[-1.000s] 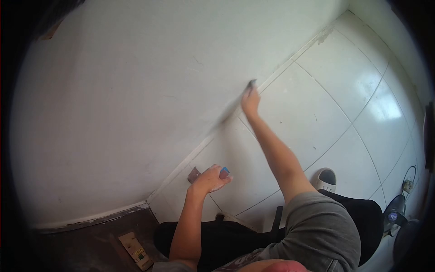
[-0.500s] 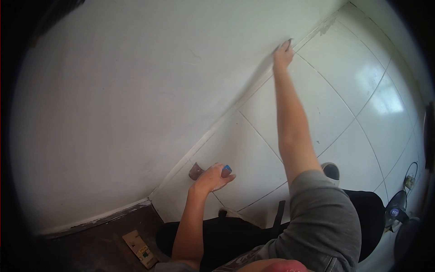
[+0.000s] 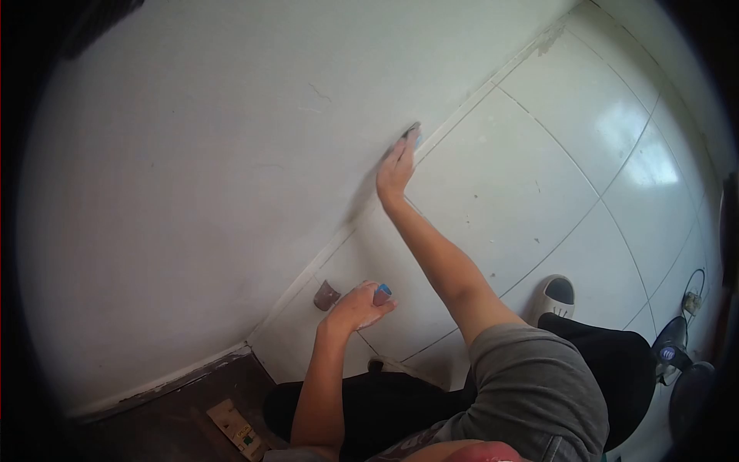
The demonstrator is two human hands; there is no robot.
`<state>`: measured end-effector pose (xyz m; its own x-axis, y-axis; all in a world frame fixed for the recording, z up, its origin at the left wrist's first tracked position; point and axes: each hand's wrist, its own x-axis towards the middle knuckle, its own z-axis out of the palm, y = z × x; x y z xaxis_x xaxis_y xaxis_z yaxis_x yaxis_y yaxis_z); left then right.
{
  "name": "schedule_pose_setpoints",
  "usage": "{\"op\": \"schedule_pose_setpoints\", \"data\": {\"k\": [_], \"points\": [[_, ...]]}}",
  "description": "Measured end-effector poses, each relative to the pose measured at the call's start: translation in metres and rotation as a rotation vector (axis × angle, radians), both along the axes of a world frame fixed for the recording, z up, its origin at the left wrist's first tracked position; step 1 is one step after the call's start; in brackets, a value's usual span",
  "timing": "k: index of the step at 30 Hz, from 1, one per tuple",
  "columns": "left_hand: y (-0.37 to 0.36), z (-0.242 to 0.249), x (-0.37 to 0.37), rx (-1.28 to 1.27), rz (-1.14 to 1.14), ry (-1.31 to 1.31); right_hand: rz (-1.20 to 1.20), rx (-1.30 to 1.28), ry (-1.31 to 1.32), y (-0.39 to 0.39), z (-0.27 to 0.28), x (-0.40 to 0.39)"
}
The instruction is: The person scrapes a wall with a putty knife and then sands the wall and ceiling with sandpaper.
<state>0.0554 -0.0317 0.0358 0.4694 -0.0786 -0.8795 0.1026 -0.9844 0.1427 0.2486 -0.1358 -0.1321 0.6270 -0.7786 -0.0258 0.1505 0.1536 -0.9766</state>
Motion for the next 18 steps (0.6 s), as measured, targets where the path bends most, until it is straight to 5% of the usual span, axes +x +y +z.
{"op": "schedule_pose_setpoints", "data": {"k": [5, 10, 13, 18], "points": [[0.005, 0.007, -0.002, 0.017, 0.048, -0.017, -0.184, 0.154, 0.138, -0.119, -0.028, 0.094], [0.037, 0.003, -0.022, 0.008, 0.096, -0.012, -0.012, 0.161, 0.176, -0.215, -0.035, 0.102], [0.065, -0.008, -0.041, 0.006, 0.152, -0.066, -0.05, -0.128, 0.183, -0.166, -0.044, 0.085], [0.053, 0.01, -0.032, 0.084, 0.284, 0.062, 0.079, -0.244, -0.012, -0.035, -0.03, 0.005]]}}
